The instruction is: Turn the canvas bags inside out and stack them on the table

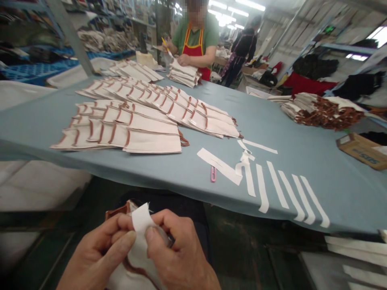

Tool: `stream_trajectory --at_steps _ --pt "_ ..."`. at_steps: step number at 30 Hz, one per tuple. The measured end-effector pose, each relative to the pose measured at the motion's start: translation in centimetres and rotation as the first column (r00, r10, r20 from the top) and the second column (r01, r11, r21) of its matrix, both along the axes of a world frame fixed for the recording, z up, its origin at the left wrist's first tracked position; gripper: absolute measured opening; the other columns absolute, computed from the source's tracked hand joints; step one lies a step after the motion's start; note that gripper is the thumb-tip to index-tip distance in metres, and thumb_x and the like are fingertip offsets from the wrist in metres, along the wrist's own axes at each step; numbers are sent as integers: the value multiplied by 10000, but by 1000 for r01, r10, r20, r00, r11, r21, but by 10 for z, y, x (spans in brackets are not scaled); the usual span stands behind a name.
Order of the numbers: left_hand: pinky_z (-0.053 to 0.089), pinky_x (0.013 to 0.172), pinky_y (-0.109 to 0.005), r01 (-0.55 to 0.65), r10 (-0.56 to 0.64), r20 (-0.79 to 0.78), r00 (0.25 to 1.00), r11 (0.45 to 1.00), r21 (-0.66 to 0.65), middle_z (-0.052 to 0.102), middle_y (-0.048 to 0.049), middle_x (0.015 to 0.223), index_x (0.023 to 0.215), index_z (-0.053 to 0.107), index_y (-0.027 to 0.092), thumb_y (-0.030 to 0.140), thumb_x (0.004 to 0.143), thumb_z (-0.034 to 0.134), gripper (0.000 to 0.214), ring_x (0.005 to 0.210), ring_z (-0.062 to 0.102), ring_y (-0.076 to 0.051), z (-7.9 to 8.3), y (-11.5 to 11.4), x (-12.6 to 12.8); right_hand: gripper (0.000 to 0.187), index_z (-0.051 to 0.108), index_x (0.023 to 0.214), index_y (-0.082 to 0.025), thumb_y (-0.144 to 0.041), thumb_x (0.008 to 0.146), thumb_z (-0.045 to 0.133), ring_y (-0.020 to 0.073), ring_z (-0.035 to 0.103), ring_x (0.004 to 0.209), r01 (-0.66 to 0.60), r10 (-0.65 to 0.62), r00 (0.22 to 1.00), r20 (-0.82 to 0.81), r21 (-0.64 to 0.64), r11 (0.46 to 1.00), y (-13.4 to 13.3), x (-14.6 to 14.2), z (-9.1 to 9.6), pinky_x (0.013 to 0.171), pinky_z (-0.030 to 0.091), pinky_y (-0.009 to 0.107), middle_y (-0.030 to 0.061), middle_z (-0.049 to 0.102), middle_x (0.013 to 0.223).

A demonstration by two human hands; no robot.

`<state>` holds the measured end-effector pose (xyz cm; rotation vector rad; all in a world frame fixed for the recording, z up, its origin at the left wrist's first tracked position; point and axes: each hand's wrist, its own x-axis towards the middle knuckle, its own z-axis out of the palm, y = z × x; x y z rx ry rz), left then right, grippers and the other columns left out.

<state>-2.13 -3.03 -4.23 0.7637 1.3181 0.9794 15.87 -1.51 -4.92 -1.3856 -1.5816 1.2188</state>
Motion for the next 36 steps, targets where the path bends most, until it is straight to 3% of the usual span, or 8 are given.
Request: stream_trajectory --at_steps 9,12,16,20,25,29,33,36 --pt "528 446 -195 19 -19 -51 999 1000 6 717 13 556 749 664 219 578 834 887 431 462 676 -164 6 -3 10 195 791 884 -240 -287 971 623 142 585 563 -23 22 1000 -16 -66 998 1 7 10 514 418 238 -31 692 664" --pt "519 443 -202 -33 32 -63 998 999 -12 702 28 539 740 636 231 580 832 874 432 444 666 -164 10 -2 16 167 774 1021 -241 -206 936 635 170 717 692 140 -144 990 3 199 970 4 6 7 644 562 260 5 784 826" --pt "504 469 -194 -129 134 -139 981 990 50 660 58 520 720 624 235 550 831 846 401 446 639 -147 12 1 23 243 728 1090 -273 -110 934 637 225 789 894 199 -280 959 38 611 766 1 2 6 847 625 357 50 831 990" --pt "481 500 -201 -107 153 -245 957 976 190 659 47 565 743 668 229 500 877 789 326 486 602 -141 6 1 27 248 721 1170 -277 -130 1000 615 248 806 905 84 -198 974 114 627 774 -7 -10 3 827 622 392 68 852 1049" --pt "466 531 -218 -76 169 -316 934 955 287 672 32 626 753 719 218 488 944 741 332 540 580 -148 -2 -3 26 220 709 1148 -228 -116 1004 587 211 801 859 108 -182 981 58 620 777 -10 -19 -2 792 607 343 56 840 1007" --pt "496 557 -255 -31 138 -256 957 924 381 720 -12 664 850 793 214 747 1034 586 600 555 596 -170 -2 -6 23 225 755 1090 -214 -126 909 654 208 785 877 157 -167 986 -21 468 869 -14 -21 -5 808 595 313 44 828 986" --pt "518 544 -286 9 21 -83 996 938 347 722 -24 636 965 784 212 913 961 541 742 507 608 -186 0 -10 23 122 775 1024 -203 -280 945 724 188 732 797 248 -233 937 -259 23 969 -16 -24 -6 742 569 277 44 803 909" --pt "442 475 -266 6 -10 11 1000 954 299 685 -10 589 960 729 222 977 899 554 777 474 579 -182 -4 -12 23 386 748 993 -167 -551 969 771 146 625 677 134 -237 856 -459 -244 960 -14 -25 -5 658 517 253 41 748 832"
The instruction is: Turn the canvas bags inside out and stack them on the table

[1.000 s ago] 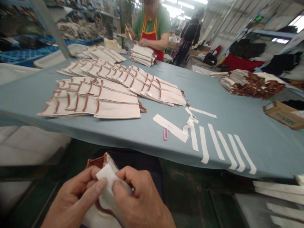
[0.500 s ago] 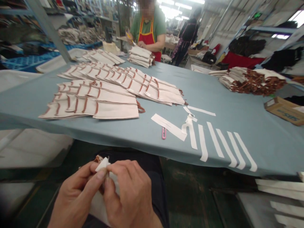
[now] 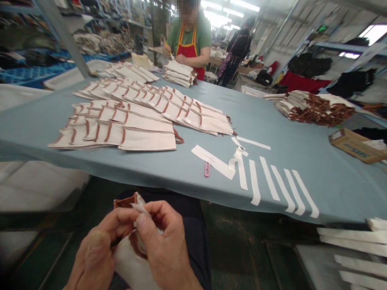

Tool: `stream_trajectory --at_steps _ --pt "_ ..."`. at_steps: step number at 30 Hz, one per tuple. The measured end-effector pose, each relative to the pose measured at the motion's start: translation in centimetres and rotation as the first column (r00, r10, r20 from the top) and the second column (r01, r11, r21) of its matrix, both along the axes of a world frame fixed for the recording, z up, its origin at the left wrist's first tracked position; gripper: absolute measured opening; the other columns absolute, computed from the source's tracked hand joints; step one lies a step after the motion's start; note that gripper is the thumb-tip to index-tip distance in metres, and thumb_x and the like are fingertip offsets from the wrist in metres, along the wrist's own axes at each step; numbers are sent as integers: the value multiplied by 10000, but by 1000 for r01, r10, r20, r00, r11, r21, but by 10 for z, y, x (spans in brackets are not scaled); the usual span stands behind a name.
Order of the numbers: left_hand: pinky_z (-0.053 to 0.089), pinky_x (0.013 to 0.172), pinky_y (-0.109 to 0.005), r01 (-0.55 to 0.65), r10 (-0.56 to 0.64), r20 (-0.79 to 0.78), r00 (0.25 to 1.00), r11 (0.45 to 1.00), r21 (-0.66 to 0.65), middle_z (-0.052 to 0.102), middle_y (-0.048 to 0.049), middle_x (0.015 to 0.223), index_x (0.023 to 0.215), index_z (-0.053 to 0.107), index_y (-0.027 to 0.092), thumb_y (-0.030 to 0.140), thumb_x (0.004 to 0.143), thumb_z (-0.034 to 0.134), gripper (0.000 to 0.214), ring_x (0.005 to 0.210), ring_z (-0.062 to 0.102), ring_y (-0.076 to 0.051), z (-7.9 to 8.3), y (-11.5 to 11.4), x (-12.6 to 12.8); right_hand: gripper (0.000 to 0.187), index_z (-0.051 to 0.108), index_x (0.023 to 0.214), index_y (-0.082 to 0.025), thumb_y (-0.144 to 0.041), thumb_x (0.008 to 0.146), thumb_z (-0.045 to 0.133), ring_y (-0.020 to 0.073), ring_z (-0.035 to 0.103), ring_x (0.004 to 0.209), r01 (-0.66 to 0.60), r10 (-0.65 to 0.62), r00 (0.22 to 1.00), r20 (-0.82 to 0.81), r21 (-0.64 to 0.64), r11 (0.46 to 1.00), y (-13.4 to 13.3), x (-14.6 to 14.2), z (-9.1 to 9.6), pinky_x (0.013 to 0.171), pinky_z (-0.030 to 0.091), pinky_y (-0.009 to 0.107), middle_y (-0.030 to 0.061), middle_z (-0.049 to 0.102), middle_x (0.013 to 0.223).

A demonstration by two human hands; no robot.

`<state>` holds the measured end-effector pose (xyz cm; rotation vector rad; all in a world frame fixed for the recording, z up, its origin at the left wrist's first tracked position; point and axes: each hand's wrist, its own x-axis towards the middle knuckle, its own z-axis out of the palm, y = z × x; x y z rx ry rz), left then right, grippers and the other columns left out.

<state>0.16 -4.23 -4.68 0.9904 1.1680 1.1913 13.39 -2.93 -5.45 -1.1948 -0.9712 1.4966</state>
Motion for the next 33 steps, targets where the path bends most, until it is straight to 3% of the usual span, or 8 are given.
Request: stream_trajectory --at_steps 4,9,15,19,23,27,29,33 --pt "353 449 -244 -68 69 15 998 995 -68 568 21 559 733 588 234 997 908 494 788 472 441 -141 -19 4 -8 576 695 900 -162 -724 887 821 90 445 566 -17 1 988 -155 -100 995 4 -4 -7 561 399 220 -18 625 710" --pt "380 524 -286 -39 27 -123 992 994 -100 414 46 548 617 474 249 926 1015 364 793 521 327 -154 -31 6 -24 542 676 836 -177 -703 932 765 122 510 621 88 -89 996 -11 -36 995 4 -12 -22 611 450 239 -2 638 718" --pt "395 599 -260 40 -70 -250 966 992 -123 559 31 669 675 588 218 625 956 735 516 637 482 -167 -31 -6 -50 527 619 785 -204 -693 959 711 141 540 616 91 -92 996 1 -82 992 0 -25 -48 616 494 253 -1 623 676" --pt "421 621 -250 211 -224 -313 923 975 -75 668 7 720 748 683 205 496 1046 636 419 651 562 -170 -42 -10 -69 499 616 801 -210 -671 972 701 128 510 578 110 -107 993 41 -71 991 0 -27 -59 599 473 244 -26 591 640" --pt "446 638 -243 215 -219 -353 910 975 -51 691 -6 724 736 680 201 484 1070 611 443 665 604 -175 -51 -8 -78 458 638 823 -205 -630 990 677 117 444 537 81 -81 973 217 8 997 5 -4 -45 540 388 234 -52 533 603" --pt "402 590 -235 108 -126 -340 932 992 -72 608 8 669 674 624 196 542 1045 604 509 618 516 -153 -47 5 -74 351 683 814 -196 -489 1002 716 108 392 554 48 -128 859 496 171 984 1 32 -12 530 295 243 -58 503 609" --pt "362 552 -230 123 -136 -330 934 991 -60 574 11 639 651 625 190 575 1033 605 543 596 476 -144 -40 14 -70 372 686 795 -193 -497 1006 720 107 386 565 -1 -66 849 524 127 992 -9 42 8 532 283 250 -50 512 627" --pt "344 508 -222 216 -233 -273 933 972 -91 586 -5 625 676 701 167 648 1015 617 595 575 463 -142 -22 27 -60 482 671 761 -201 -622 993 703 105 326 543 -118 134 926 352 -67 991 -29 38 40 525 249 267 -70 439 579"
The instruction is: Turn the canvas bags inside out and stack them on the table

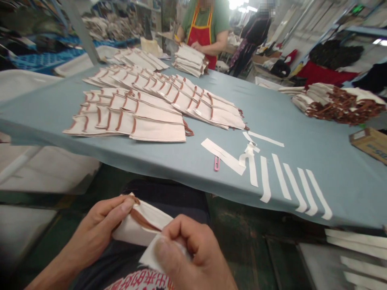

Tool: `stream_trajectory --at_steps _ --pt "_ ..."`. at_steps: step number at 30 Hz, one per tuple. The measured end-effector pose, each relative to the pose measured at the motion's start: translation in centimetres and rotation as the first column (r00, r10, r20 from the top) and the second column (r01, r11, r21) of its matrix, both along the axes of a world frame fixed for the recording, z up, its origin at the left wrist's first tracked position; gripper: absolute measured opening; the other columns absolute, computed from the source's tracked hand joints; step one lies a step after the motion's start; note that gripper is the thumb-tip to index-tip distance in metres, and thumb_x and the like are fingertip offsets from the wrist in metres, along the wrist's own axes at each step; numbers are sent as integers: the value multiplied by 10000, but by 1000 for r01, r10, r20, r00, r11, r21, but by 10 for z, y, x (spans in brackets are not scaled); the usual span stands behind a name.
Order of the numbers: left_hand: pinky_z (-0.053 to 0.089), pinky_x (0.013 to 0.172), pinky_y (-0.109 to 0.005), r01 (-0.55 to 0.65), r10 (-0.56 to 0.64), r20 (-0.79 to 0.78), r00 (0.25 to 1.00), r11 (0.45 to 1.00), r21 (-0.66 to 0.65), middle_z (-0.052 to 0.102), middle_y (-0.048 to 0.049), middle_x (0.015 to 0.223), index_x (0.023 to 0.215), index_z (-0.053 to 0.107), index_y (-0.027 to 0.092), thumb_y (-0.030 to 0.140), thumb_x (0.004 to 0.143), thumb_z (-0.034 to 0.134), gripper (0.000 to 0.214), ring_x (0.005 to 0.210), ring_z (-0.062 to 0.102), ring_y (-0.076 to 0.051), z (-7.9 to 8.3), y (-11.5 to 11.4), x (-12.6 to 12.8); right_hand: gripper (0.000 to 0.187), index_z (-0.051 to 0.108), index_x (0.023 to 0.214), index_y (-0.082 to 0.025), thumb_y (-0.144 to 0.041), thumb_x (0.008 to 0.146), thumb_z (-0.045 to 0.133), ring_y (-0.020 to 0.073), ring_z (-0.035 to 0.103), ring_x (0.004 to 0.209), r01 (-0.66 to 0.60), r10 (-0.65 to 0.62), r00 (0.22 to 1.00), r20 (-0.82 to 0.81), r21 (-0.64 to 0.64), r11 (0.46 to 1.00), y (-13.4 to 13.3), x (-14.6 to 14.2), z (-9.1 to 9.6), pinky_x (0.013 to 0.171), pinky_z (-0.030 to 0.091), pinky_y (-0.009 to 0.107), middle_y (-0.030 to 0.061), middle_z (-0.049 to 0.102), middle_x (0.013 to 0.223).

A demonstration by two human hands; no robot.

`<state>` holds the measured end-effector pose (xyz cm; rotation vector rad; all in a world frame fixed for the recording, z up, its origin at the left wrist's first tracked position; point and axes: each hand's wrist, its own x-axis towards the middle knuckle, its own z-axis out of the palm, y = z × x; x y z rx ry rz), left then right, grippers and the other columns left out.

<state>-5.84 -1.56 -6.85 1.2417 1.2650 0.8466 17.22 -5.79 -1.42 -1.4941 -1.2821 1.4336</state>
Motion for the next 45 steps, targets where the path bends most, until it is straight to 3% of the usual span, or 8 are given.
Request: stream_trajectory --at_steps 4,7,11,20,26,32,37,45 --pt "345 500 -212 43 -41 77 996 999 -23 588 -13 636 702 761 153 697 1002 643 633 584 458 -141 13 4 12 337 716 749 -213 -466 971 734 114 429 545 10 -17 992 125 58 998 2 -14 9 532 279 271 -46 560 593" --pt "316 483 -204 60 -54 120 991 997 -52 529 13 608 683 725 157 696 989 672 622 554 406 -121 16 5 19 294 719 766 -223 -407 991 673 111 484 507 -41 15 984 178 143 989 12 -20 4 512 300 262 -45 607 587" --pt "281 451 -208 38 -35 108 994 999 -25 478 29 598 642 660 177 671 983 677 601 538 378 -118 19 6 23 244 702 806 -231 -386 982 637 118 535 486 -10 -47 972 231 239 971 22 -24 -2 488 315 255 -38 656 597" --pt "272 438 -231 7 -6 -11 1000 994 108 454 39 556 599 617 200 527 1015 605 530 510 376 -121 22 8 23 260 686 807 -242 -422 992 651 124 504 488 66 -122 965 230 235 970 21 -32 -18 491 271 267 -50 619 574" --pt "304 444 -233 -8 10 -15 1000 993 120 485 29 564 595 584 208 512 993 617 502 517 404 -129 25 7 22 265 643 762 -250 -433 953 621 145 491 489 47 -97 958 270 187 981 25 -38 -15 497 318 266 -38 594 560" --pt "340 461 -235 -16 20 -26 999 988 150 533 21 575 637 698 193 470 1000 611 465 532 432 -139 19 6 19 266 616 764 -260 -454 946 617 155 466 495 41 -97 944 314 181 983 27 -42 -17 499 303 272 -36 578 561" --pt "335 458 -239 -46 58 -61 996 984 174 534 21 565 607 661 203 472 990 604 472 526 447 -141 18 6 19 267 638 773 -259 -436 972 619 152 484 469 46 -136 929 345 258 965 26 -46 -20 500 307 271 -39 590 551" --pt "311 465 -235 -18 22 -28 999 993 114 464 31 559 590 614 203 539 985 615 518 531 408 -136 16 6 16 265 708 823 -249 -400 1028 632 172 634 523 18 -227 869 440 431 902 23 -52 -29 572 360 279 9 714 632"
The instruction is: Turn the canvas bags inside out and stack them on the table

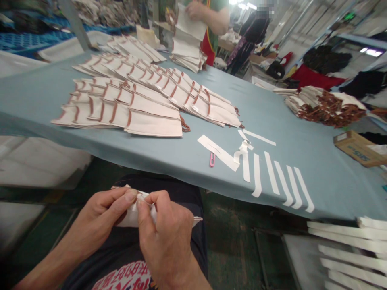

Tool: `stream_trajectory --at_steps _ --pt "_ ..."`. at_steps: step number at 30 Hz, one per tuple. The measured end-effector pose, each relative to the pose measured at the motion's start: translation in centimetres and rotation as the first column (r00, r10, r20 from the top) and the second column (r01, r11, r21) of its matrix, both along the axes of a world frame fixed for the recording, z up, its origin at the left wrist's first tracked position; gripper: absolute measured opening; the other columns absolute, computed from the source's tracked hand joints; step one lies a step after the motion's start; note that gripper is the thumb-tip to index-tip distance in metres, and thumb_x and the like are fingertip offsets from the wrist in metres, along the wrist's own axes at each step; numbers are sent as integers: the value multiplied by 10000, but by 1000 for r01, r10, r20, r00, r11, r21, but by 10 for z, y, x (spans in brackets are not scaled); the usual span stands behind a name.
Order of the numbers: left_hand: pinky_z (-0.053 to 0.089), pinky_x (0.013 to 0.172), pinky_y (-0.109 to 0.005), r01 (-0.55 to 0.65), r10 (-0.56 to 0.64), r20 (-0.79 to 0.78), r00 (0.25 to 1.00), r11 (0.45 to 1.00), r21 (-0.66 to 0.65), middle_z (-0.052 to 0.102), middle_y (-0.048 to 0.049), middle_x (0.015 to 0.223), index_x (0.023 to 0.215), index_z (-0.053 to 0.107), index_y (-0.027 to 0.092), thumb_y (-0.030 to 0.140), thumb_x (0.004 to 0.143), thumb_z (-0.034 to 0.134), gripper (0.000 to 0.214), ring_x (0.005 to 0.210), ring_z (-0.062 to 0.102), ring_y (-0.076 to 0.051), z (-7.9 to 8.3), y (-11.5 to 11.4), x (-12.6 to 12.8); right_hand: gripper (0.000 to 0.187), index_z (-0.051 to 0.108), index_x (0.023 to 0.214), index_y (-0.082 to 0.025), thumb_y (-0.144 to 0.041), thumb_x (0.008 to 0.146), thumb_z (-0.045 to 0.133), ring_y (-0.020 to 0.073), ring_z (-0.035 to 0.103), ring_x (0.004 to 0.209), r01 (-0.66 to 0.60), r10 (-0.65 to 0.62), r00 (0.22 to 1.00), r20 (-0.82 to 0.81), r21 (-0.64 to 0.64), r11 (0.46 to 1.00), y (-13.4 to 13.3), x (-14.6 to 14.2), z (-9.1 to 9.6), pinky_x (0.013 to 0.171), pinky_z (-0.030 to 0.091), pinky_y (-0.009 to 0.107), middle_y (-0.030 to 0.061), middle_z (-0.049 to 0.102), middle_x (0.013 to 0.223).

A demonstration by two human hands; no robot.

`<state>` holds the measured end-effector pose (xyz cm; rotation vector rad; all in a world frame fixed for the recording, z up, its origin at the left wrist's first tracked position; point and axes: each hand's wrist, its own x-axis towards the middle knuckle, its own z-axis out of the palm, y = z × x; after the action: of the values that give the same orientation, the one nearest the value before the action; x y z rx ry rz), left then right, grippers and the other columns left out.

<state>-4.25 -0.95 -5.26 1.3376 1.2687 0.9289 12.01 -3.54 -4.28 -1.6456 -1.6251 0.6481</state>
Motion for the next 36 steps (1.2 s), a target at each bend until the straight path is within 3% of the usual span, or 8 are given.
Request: stream_trajectory --at_steps 3,7,14,21,24,28,36 --pt "256 433 -231 -11 11 11 1000 1000 -16 446 39 555 586 593 211 540 972 637 509 518 367 -129 -1 0 0 273 681 807 -255 -420 1016 622 164 587 496 -10 7 999 -49 -66 998 2 1 1 549 351 276 -11 676 606" --pt "314 466 -244 -38 40 -53 998 999 38 482 35 537 578 598 215 517 965 622 491 517 391 -138 1 -1 3 269 645 788 -262 -447 983 622 169 552 508 -34 13 993 -115 -181 983 5 2 1 529 344 274 -23 639 594" --pt "410 569 -271 -33 55 -168 984 991 133 593 7 589 600 538 223 459 1018 559 481 583 538 -170 -8 -5 1 264 631 782 -264 -450 969 637 187 579 551 28 -59 988 -143 -210 977 4 -3 -6 560 363 285 -15 661 626" --pt "452 615 -253 40 -24 -107 994 988 151 704 7 745 772 706 209 435 1117 519 452 649 600 -166 -26 -9 -5 271 621 782 -259 -460 964 619 208 622 612 41 -74 990 -120 -258 965 7 -2 -10 605 376 301 10 703 686" --pt "509 676 -238 43 -33 -84 996 991 123 792 -8 824 777 762 209 402 1065 588 388 730 687 -185 -25 -7 -4 262 629 797 -256 -449 974 623 209 632 625 17 -56 990 -127 -290 957 7 0 -12 608 375 301 9 711 695" --pt "513 592 -230 25 -15 -104 994 995 99 794 -9 700 742 812 196 377 975 629 347 638 694 -189 -22 -1 -2 270 633 803 -251 -460 973 631 206 628 642 -7 -52 986 -159 -350 937 8 2 -16 616 383 301 2 696 697" --pt "568 611 -233 61 -47 -116 992 991 118 859 -38 774 779 849 178 378 975 617 364 668 757 -210 -24 4 -1 270 641 822 -240 -468 966 637 210 646 724 -45 -79 958 -274 -418 907 14 7 -26 619 411 299 9 714 773"
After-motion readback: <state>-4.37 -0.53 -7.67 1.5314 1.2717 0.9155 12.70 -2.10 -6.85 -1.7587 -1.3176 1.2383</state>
